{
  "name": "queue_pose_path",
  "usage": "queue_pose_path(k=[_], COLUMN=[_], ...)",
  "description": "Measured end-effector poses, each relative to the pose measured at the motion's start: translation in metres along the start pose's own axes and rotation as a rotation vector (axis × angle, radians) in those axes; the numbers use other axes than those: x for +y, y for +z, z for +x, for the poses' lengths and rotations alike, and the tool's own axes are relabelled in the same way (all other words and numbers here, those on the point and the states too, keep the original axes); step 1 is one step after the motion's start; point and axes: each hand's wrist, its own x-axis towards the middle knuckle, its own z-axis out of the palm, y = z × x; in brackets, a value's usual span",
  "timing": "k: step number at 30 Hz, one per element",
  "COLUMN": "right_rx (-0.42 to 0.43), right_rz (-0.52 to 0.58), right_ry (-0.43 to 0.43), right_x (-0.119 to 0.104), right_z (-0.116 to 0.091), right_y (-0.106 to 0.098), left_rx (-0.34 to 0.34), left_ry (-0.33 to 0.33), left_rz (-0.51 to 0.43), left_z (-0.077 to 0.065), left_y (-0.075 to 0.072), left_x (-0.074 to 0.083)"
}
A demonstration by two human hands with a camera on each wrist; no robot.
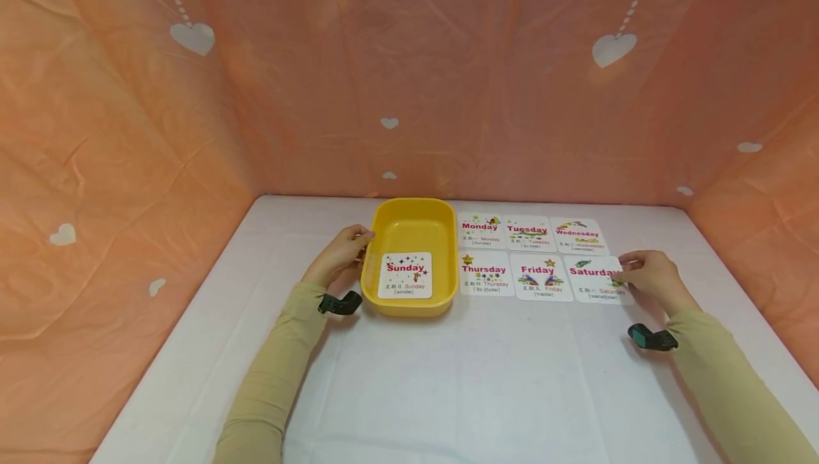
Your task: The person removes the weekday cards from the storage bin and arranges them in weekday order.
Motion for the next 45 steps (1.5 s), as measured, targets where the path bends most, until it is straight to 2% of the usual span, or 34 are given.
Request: queue_pose_path(k=[14,20,24,30,45], right_rx=[-0.006,0.022,0.017,-0.071,-0.196], right_rz=[0.006,0.049,0.09,0.186,0.293], right_ry=[0.017,0.009,-0.023,-0.025,-0.224], right_x=[-0.001,-0.005,-0.015,-0.034,-0.087], right_z=[0.0,0.004,0.005,0.006,-0.005], right_y=[0.001,0.001,0.0,0.005,0.036], left_rx=[0.001,0.003,-0.004,-0.001,-0.004], left_ry=[0.006,-0.002,0.002,-0.004,0.011], left_rz=[-0.026,-0.026,-0.03,-0.019,-0.031], left_z=[-0.004,-0.003,-0.003,-0.001,-0.002], left_y=[0.0,-0.001,-0.001,-0.001,-0.001], left_x=[-0.001,0.0,0.0,-0.001,-0.003])
